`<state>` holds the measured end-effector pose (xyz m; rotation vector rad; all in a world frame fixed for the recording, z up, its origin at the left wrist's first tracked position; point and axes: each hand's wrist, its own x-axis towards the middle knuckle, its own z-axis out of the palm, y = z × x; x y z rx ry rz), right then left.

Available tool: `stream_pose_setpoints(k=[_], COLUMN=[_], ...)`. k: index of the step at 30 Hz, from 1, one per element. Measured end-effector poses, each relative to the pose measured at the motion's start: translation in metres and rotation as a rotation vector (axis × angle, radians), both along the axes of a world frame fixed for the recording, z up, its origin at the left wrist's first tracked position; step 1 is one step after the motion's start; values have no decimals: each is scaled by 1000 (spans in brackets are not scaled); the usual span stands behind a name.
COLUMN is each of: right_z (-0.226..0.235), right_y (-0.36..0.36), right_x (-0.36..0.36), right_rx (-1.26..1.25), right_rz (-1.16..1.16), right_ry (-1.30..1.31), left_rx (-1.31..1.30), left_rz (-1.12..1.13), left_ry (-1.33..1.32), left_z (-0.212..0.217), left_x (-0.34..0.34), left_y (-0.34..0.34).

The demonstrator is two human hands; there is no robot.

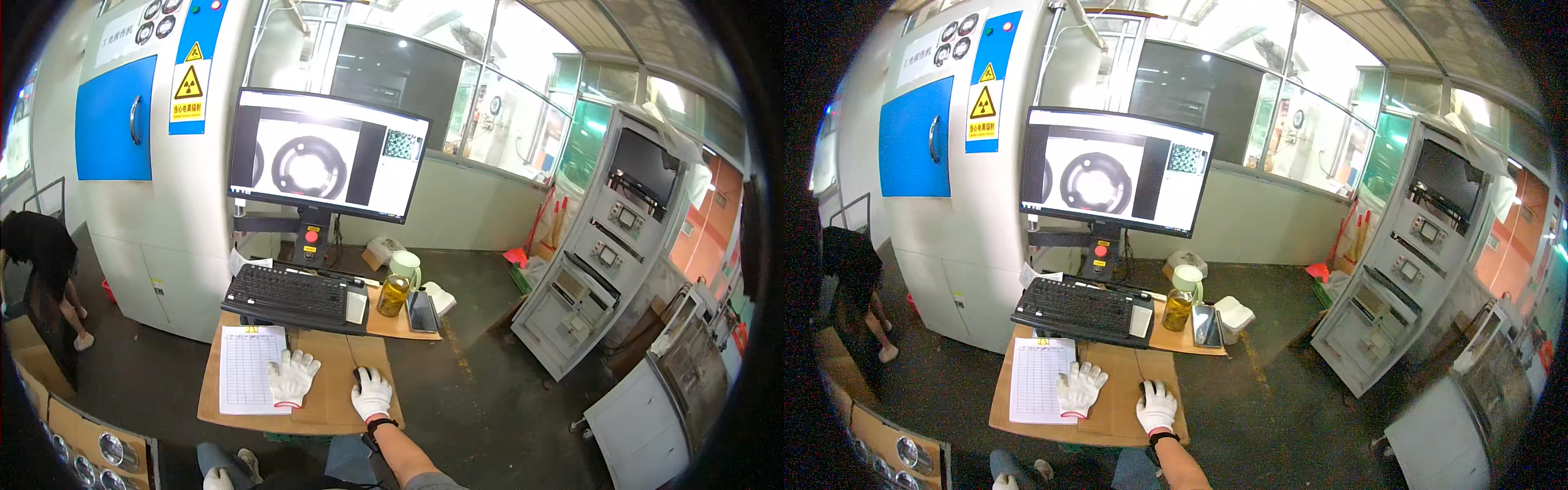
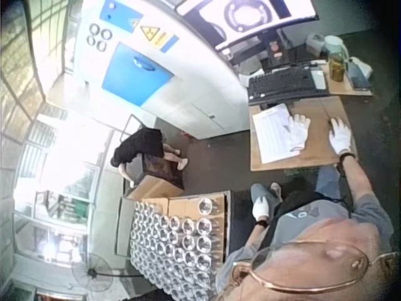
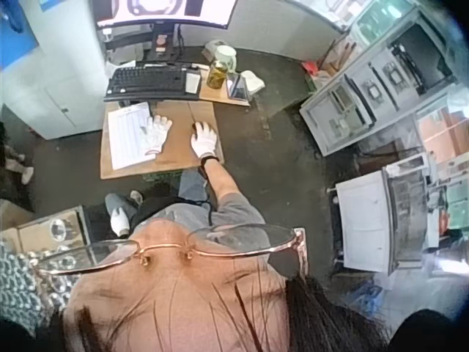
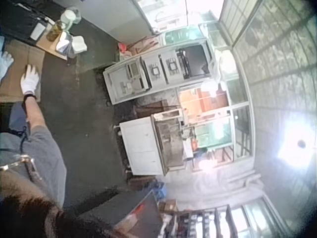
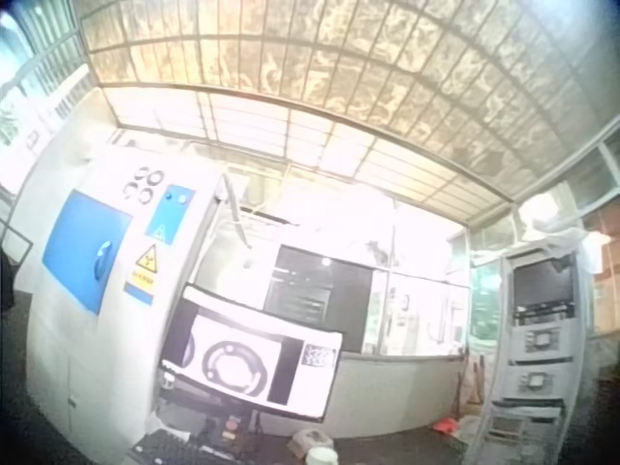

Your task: The person navigates through X-ray scans of metal pistons on a computer monitor using a mouse.

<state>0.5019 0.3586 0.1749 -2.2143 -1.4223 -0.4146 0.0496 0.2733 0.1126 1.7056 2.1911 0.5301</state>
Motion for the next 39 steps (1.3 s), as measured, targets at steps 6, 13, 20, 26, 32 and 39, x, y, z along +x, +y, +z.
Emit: stream_pose_setpoints(k=[6, 13, 20, 26, 32, 39], right_z=[-7, -9, -9, -7, -10, -10], right_y=[1, 1, 1, 1, 1, 0], right_x=[2, 3, 4, 2, 3, 3], right_rx=[-9, 19, 36, 18, 30, 28], right_rz=[25, 16, 23, 15, 22, 33], right_ry=[28, -4, -8, -16, -16, -6], left_rx=[-71, -96, -130, -122, -119, -82], left_rz=[-5, -31, -5, 4, -3, 9], left_ry=[-59, -48, -50, -39, -41, -40], left_z=[2, 3, 16, 9, 8, 10], left_x=[-2, -4, 2, 0, -2, 1], left_y=[2, 4, 1, 3, 2, 0])
